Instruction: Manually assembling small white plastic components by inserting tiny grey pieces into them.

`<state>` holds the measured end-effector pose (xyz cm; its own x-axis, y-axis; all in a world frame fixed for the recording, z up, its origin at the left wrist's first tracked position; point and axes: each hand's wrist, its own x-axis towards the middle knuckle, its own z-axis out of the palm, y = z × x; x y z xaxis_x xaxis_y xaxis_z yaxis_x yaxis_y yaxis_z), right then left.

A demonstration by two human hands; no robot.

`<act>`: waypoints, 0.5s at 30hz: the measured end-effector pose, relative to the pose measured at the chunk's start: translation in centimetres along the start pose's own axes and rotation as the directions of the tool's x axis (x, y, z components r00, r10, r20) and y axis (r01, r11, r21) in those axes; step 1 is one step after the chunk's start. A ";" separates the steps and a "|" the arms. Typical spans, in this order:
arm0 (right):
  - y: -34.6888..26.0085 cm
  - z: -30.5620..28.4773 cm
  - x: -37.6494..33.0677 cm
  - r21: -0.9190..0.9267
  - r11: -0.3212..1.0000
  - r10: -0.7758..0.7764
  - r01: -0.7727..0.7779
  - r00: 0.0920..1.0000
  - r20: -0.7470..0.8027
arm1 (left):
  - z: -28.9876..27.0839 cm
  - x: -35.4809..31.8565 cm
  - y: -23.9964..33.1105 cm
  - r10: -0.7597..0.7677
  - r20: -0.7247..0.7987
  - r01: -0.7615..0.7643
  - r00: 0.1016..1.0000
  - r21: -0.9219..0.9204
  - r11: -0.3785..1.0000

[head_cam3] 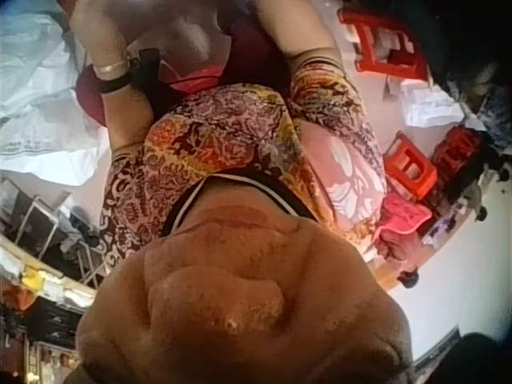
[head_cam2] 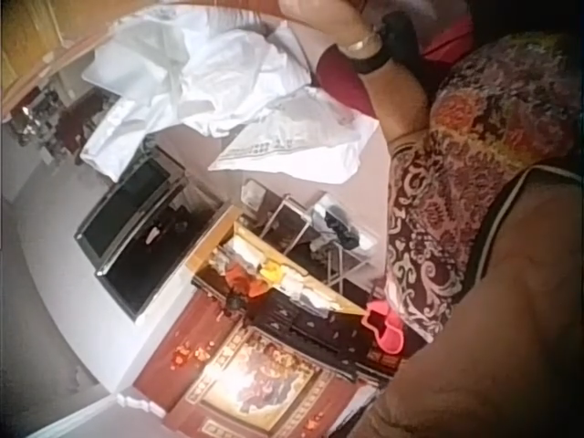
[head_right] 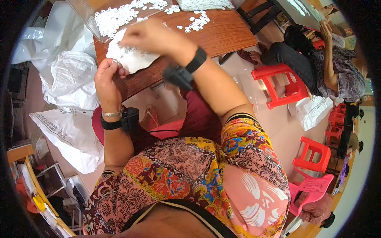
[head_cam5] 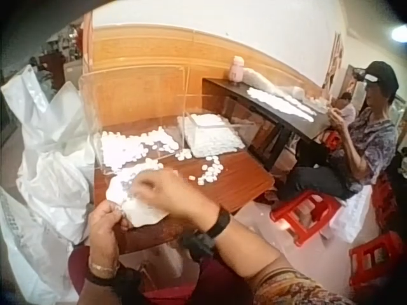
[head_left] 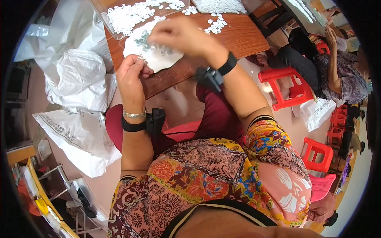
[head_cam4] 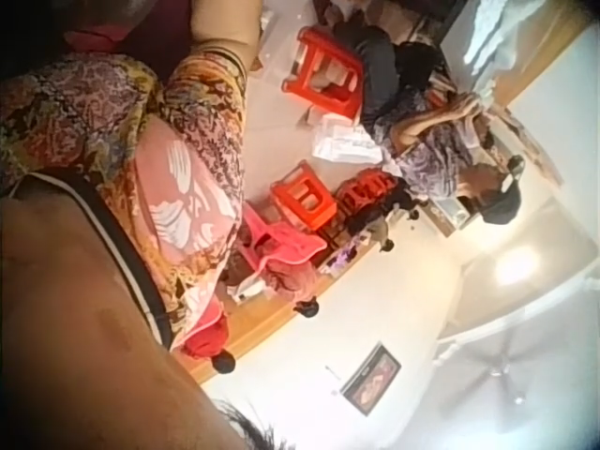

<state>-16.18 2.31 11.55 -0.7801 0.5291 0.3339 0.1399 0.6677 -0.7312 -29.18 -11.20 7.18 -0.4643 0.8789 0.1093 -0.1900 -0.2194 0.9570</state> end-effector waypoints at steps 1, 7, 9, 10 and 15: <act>1.9 -1.4 0.5 -0.060 0.998 -0.027 0.018 0.989 -0.148 | 0.0 0.0 0.2 0.002 -0.002 -0.002 1.000 -0.001 1.000; 14.1 -10.4 -1.3 -0.632 0.692 0.022 -0.349 0.885 -0.465 | 0.3 0.4 0.3 0.007 0.031 -0.002 0.999 -0.155 0.988; 15.3 -10.1 -1.4 -0.576 0.686 0.190 -0.446 0.873 -0.450 | 0.0 0.2 0.6 -0.027 0.070 0.036 0.997 -0.133 0.990; 15.0 -9.6 -1.2 -0.606 0.609 0.297 -0.512 0.855 -0.424 | -0.1 0.1 0.6 -0.028 0.066 0.036 0.997 -0.133 0.990; 15.6 -8.7 -0.2 -0.660 0.492 0.397 -0.568 0.821 -0.411 | -0.3 0.1 0.8 -0.011 0.094 0.025 0.996 -0.147 0.989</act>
<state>-8.52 17.21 5.27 -0.3344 0.9145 0.2279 0.9144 0.3734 -0.1565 -29.59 -11.42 7.85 -0.3788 0.9172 0.1232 -0.3269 -0.2571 0.9094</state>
